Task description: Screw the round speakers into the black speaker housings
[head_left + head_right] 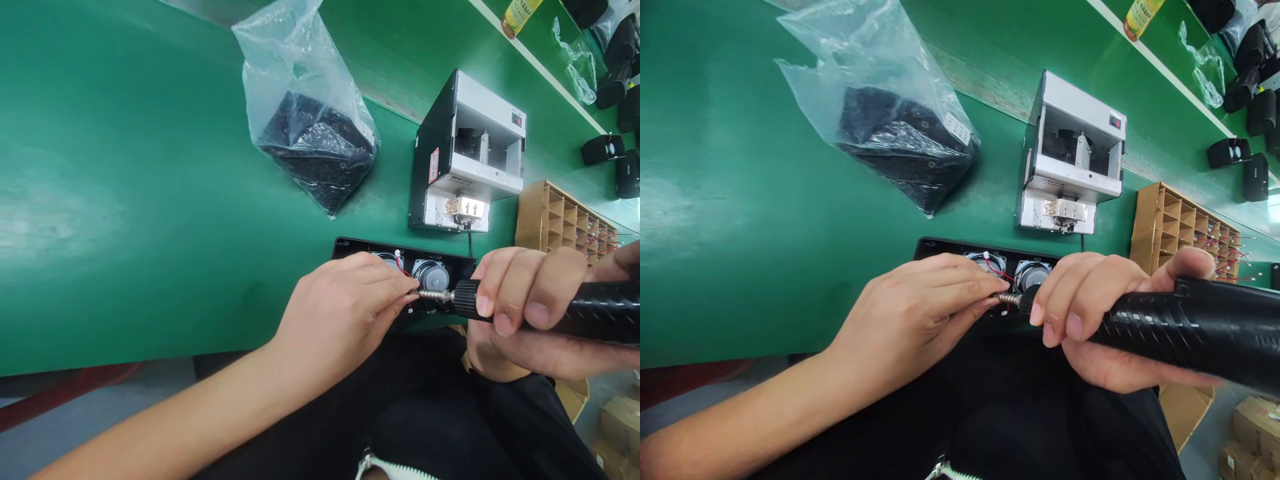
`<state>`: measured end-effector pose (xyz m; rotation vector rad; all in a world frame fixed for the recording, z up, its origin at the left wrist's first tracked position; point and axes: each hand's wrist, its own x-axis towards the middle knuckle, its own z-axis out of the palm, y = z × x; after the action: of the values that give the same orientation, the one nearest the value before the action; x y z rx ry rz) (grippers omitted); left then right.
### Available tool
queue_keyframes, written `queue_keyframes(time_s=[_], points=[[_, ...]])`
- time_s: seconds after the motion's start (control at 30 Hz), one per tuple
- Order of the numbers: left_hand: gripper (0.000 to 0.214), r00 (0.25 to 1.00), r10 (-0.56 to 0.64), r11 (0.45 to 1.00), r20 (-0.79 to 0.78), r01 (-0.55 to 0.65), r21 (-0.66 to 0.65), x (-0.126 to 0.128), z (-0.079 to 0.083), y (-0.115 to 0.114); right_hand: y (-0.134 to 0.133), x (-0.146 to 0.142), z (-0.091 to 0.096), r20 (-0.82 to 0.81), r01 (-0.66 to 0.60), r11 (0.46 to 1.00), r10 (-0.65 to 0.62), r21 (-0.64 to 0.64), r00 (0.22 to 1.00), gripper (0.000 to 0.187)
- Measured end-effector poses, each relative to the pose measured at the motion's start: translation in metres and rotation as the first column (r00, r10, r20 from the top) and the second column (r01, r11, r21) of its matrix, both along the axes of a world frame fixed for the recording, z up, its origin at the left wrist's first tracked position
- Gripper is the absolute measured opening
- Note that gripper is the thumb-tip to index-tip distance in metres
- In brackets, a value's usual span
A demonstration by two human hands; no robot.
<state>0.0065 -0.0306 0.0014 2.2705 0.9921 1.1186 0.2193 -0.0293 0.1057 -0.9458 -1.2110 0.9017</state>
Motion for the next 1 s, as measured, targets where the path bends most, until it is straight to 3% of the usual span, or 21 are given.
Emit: queue_keyframes(time_s=[0.1,0.33,0.47,0.63,0.77,0.9,1.0], points=[[0.028,1.000,0.008,1.000,0.006,-0.009,0.015,0.001,0.001,0.000,0.007,-0.006,-0.001,-0.165,0.067,0.994,-0.052,0.084,0.985,0.044],[0.017,0.999,-0.004,0.999,-0.041,0.002,-0.047,-0.001,-0.004,-0.003,0.003,-0.010,-0.007,-0.180,0.028,0.993,-0.007,0.114,0.984,0.029],[0.045,0.986,0.077,0.997,-0.151,-0.074,0.021,-0.001,-0.001,-0.006,0.008,0.000,-0.012,-0.086,-0.028,0.993,0.037,0.113,0.996,0.032],[0.022,0.972,0.136,0.984,-0.191,-0.110,0.141,-0.007,0.000,-0.011,0.038,0.015,-0.041,0.058,-0.121,0.966,0.110,0.228,0.992,0.046],[0.021,0.973,0.138,0.982,-0.185,-0.110,0.153,-0.008,-0.006,-0.012,0.057,0.025,-0.064,0.203,-0.217,0.913,0.152,0.347,0.967,0.078],[0.019,0.977,0.150,0.981,-0.149,-0.129,0.144,-0.006,-0.010,-0.012,0.056,0.024,-0.065,0.183,-0.222,0.924,0.171,0.310,0.968,0.074],[0.023,0.980,0.132,0.984,-0.148,-0.112,0.135,-0.006,-0.011,-0.013,0.047,0.018,-0.055,0.169,-0.181,0.968,0.151,0.174,0.974,0.066]])
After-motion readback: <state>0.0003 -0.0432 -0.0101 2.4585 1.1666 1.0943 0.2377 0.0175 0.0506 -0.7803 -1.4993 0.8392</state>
